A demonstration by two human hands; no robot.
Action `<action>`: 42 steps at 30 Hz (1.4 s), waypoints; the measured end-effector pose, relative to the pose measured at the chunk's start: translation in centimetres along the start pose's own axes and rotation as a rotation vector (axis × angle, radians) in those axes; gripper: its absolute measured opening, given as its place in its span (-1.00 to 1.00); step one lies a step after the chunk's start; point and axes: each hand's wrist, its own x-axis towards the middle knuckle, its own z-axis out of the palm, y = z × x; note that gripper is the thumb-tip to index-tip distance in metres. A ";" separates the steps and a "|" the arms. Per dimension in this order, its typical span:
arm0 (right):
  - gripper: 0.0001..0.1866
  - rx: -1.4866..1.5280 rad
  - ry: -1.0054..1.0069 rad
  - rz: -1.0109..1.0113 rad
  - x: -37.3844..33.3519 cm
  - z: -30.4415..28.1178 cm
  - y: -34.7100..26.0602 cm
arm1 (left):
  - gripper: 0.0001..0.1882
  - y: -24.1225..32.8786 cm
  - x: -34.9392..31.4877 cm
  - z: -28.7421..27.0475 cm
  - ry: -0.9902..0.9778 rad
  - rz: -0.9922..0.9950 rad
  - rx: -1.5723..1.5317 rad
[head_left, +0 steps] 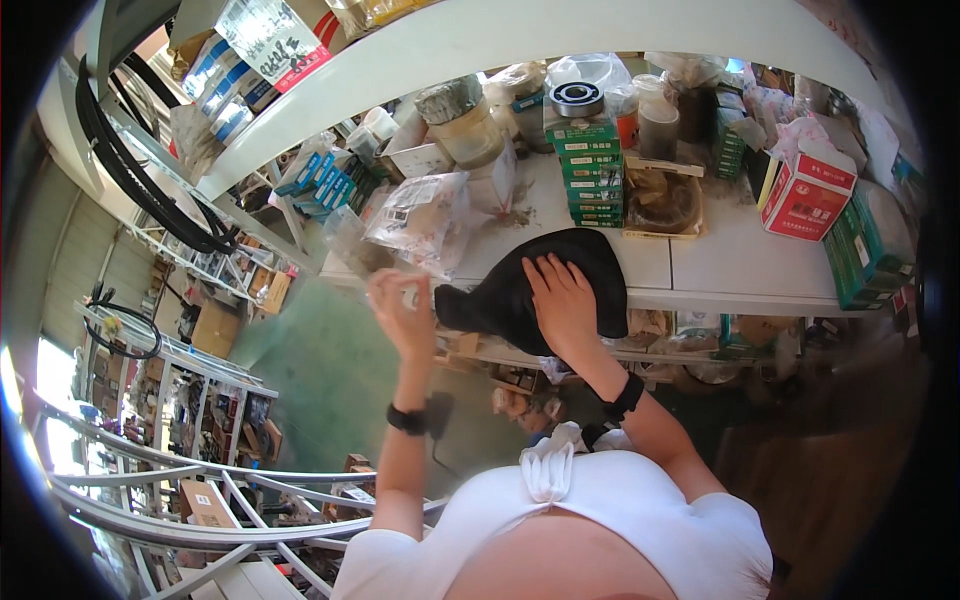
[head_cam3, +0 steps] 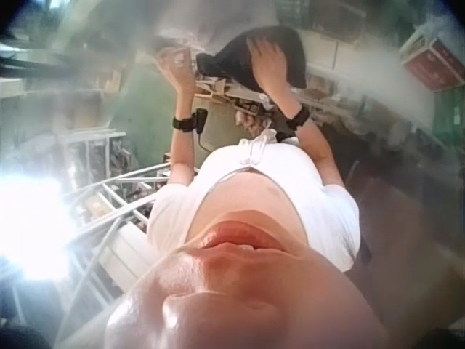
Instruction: The person cleans various small objects including a circular metal gear, orange lids, and a black fabric item by wiping them with a cloth.
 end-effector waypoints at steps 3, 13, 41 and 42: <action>-0.50 -0.059 -0.007 -0.016 0.1 0.1 0.4 | -0.56 -0.3 4.4 0.7 0.016 -0.033 -0.037; -0.58 -0.020 0.028 -0.101 0.4 0.4 1.1 | -0.12 -1.1 8.3 2.1 -0.678 0.168 0.457; -0.85 0.269 0.089 0.014 1.3 -1.1 0.7 | -0.59 -9.4 6.4 2.5 -0.250 -1.324 -1.038; -0.85 0.252 0.071 0.002 1.3 -0.8 0.7 | -0.56 -7.7 6.7 2.4 -0.219 -1.329 -1.079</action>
